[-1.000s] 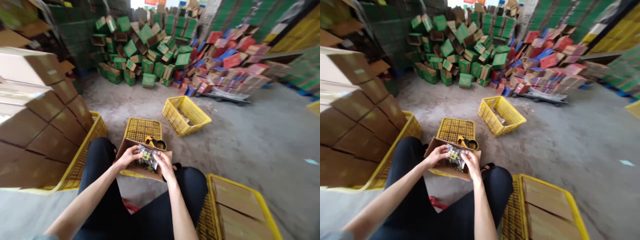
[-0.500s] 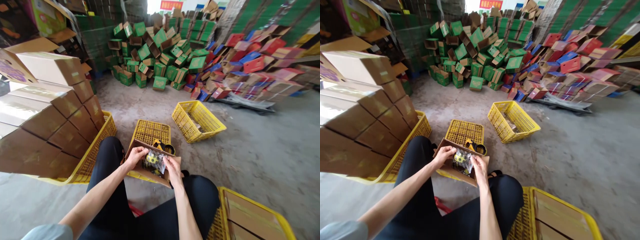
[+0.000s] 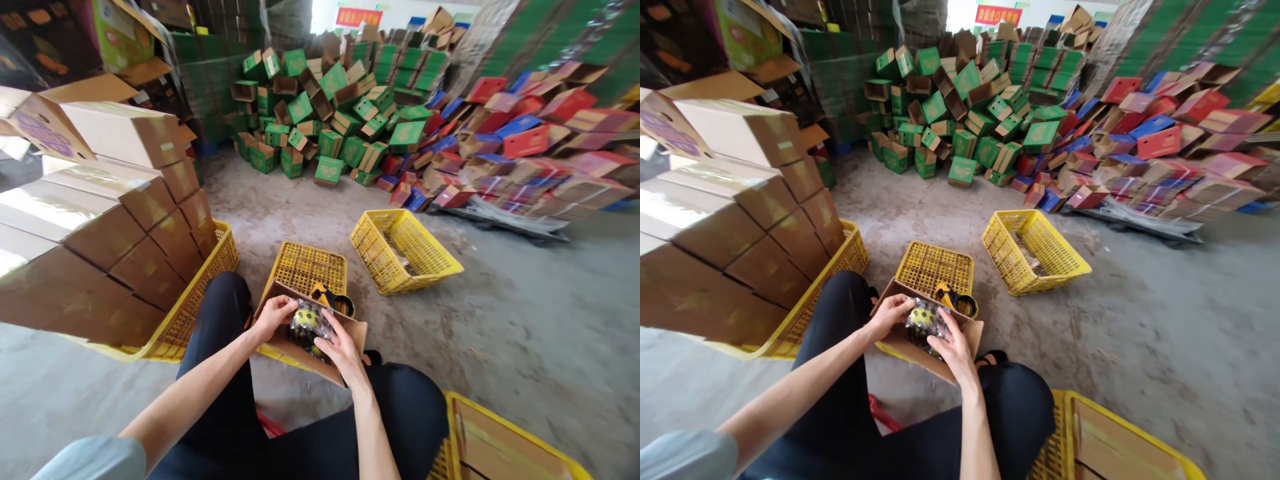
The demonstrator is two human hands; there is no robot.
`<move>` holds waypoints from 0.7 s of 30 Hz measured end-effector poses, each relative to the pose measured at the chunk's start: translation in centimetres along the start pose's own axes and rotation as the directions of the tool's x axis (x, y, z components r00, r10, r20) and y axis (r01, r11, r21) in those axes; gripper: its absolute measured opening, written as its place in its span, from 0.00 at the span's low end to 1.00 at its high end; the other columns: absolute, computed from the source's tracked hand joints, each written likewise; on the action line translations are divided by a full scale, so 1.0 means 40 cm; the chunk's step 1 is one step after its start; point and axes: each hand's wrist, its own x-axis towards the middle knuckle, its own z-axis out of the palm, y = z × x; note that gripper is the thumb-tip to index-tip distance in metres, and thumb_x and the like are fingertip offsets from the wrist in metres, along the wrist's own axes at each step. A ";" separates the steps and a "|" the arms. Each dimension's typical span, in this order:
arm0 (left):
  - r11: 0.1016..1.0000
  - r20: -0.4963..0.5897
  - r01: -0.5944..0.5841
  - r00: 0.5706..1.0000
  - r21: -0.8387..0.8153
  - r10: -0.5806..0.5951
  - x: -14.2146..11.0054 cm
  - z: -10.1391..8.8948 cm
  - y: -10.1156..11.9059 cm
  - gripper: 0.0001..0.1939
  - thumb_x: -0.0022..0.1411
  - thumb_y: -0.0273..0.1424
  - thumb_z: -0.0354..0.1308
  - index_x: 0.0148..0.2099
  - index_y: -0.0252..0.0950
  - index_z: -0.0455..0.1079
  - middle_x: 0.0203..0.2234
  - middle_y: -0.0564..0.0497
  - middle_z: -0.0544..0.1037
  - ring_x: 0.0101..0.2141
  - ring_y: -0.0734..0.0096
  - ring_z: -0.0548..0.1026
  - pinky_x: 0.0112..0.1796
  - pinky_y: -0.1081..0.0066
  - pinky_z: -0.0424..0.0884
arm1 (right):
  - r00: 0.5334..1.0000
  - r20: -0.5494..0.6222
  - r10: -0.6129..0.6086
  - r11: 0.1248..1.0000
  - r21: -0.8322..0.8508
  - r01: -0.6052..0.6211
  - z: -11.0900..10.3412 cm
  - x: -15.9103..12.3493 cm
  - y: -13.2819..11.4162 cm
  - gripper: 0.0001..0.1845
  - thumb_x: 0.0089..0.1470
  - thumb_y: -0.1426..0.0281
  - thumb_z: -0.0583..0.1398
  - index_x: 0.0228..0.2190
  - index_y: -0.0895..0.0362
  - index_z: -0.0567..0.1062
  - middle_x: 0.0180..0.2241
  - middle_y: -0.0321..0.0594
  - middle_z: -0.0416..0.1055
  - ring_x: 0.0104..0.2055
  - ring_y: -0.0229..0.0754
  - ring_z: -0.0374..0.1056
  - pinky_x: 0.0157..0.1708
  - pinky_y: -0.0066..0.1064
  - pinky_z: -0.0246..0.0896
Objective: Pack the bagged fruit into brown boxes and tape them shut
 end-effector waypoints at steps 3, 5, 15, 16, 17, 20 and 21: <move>1.000 0.009 0.007 1.000 -0.010 -0.007 0.002 0.000 0.002 0.34 0.43 0.51 0.78 0.42 0.34 0.71 0.31 0.52 0.77 0.28 0.75 0.75 0.29 0.75 0.72 | 0.995 -0.074 -0.062 0.994 -0.100 0.054 -0.010 0.014 0.014 0.33 0.44 0.57 0.76 0.53 0.47 0.81 0.67 0.44 0.64 0.68 0.58 0.61 0.65 0.48 0.62; 1.000 0.033 0.017 0.999 0.002 -0.017 0.003 -0.003 0.008 0.37 0.44 0.49 0.78 0.49 0.36 0.71 0.36 0.50 0.78 0.28 0.74 0.76 0.30 0.74 0.73 | 0.991 -0.101 -0.083 0.989 -0.128 0.070 -0.015 0.024 0.022 0.27 0.45 0.55 0.75 0.47 0.50 0.84 0.69 0.46 0.62 0.67 0.59 0.64 0.62 0.46 0.67; 0.973 0.291 -0.069 0.957 0.222 0.002 -0.013 -0.005 0.002 0.35 0.53 0.49 0.74 0.58 0.34 0.78 0.46 0.42 0.82 0.43 0.59 0.79 0.39 0.69 0.73 | 0.964 -0.251 0.092 0.996 0.029 -0.088 -0.022 0.032 0.055 0.32 0.40 0.48 0.75 0.42 0.56 0.85 0.37 0.47 0.83 0.40 0.57 0.81 0.49 0.49 0.78; 0.970 0.267 -0.079 0.964 0.231 0.015 -0.012 -0.005 -0.002 0.35 0.54 0.50 0.73 0.58 0.34 0.78 0.46 0.43 0.82 0.43 0.59 0.79 0.39 0.69 0.73 | 0.972 -0.217 0.088 0.996 0.029 -0.083 -0.020 0.030 0.055 0.33 0.40 0.49 0.76 0.44 0.55 0.84 0.40 0.47 0.83 0.42 0.56 0.81 0.49 0.49 0.78; 0.969 0.238 -0.082 0.971 0.232 0.025 -0.011 -0.004 -0.006 0.35 0.55 0.51 0.72 0.58 0.33 0.78 0.45 0.43 0.83 0.43 0.59 0.79 0.39 0.69 0.74 | 0.980 -0.184 0.080 0.997 0.022 -0.077 -0.018 0.029 0.054 0.35 0.40 0.50 0.76 0.47 0.54 0.83 0.43 0.47 0.83 0.44 0.56 0.81 0.49 0.48 0.77; 0.970 0.176 -0.078 0.984 0.231 0.037 -0.008 -0.003 -0.013 0.34 0.56 0.54 0.70 0.55 0.33 0.80 0.43 0.43 0.83 0.39 0.61 0.79 0.37 0.70 0.73 | 0.984 -0.170 0.050 0.997 -0.043 -0.058 -0.017 0.031 0.054 0.37 0.39 0.49 0.76 0.49 0.53 0.82 0.45 0.46 0.83 0.43 0.54 0.80 0.44 0.44 0.78; 0.970 0.171 -0.071 0.985 0.234 0.031 -0.008 -0.002 -0.014 0.34 0.56 0.55 0.69 0.54 0.33 0.81 0.42 0.43 0.84 0.37 0.62 0.79 0.35 0.70 0.73 | 0.979 -0.198 0.043 0.995 -0.080 -0.060 -0.018 0.032 0.054 0.36 0.40 0.46 0.75 0.47 0.54 0.83 0.41 0.46 0.83 0.39 0.53 0.80 0.40 0.42 0.77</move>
